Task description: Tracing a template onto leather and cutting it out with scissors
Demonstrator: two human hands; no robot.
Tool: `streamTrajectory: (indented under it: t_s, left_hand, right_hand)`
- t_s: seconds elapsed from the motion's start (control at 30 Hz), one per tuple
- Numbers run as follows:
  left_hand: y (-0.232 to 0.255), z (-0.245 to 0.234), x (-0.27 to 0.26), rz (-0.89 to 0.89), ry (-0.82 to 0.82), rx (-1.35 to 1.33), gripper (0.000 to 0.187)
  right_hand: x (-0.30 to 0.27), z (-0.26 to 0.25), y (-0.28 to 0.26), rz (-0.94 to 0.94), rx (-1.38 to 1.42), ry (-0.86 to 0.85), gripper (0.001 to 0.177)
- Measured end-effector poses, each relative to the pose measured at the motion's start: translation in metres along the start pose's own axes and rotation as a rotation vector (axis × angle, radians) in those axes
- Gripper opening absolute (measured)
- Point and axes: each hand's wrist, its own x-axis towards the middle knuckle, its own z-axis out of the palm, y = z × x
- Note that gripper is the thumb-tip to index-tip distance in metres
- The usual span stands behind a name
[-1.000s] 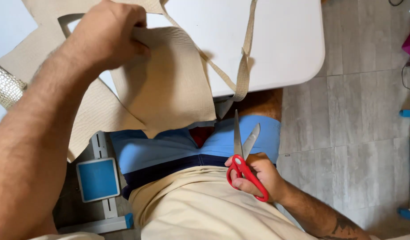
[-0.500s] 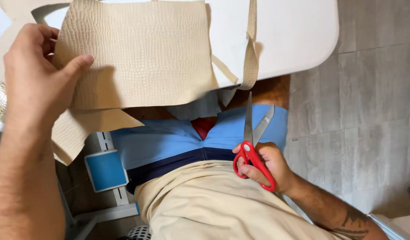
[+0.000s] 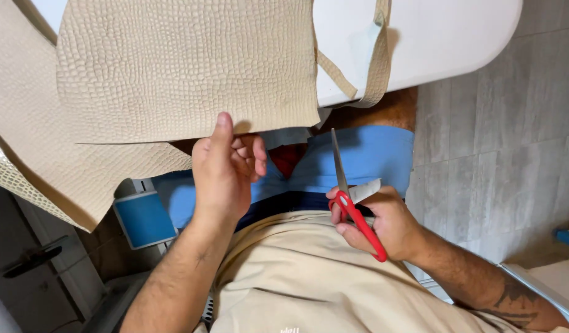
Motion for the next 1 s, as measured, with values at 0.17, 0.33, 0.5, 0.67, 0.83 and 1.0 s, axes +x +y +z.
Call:
streamTrajectory:
  t_s: [0.17,0.33,0.5,0.67,0.83,1.0]
  left_hand:
    - [-0.026,0.019,0.004,0.061,0.136,-0.143,0.034]
    - [-0.051,0.043,-0.013,0.066,0.088,-0.179,0.026]
    - [-0.072,0.045,-0.017,0.057,0.046,-0.094,0.022]
    - [-0.071,0.048,-0.02,0.066,0.043,-0.046,0.024]
    - [-0.063,0.051,-0.016,0.071,0.001,0.086,0.02]
    - [-0.057,0.049,-0.018,0.055,-0.035,0.14,0.017]
  right_hand:
    - [-0.004,-0.006,-0.015,0.017,-0.083,0.031,0.009]
    - [-0.039,-0.026,0.005,0.207,-0.125,-0.04,0.013]
    - [-0.025,-0.029,0.001,0.264,-0.086,-0.019,0.018]
    - [-0.007,-0.015,0.002,0.219,-0.051,0.016,0.017]
    - [0.003,-0.003,0.009,0.206,-0.041,0.064,0.018]
    - [0.003,-0.003,0.02,0.201,-0.052,0.085,0.02]
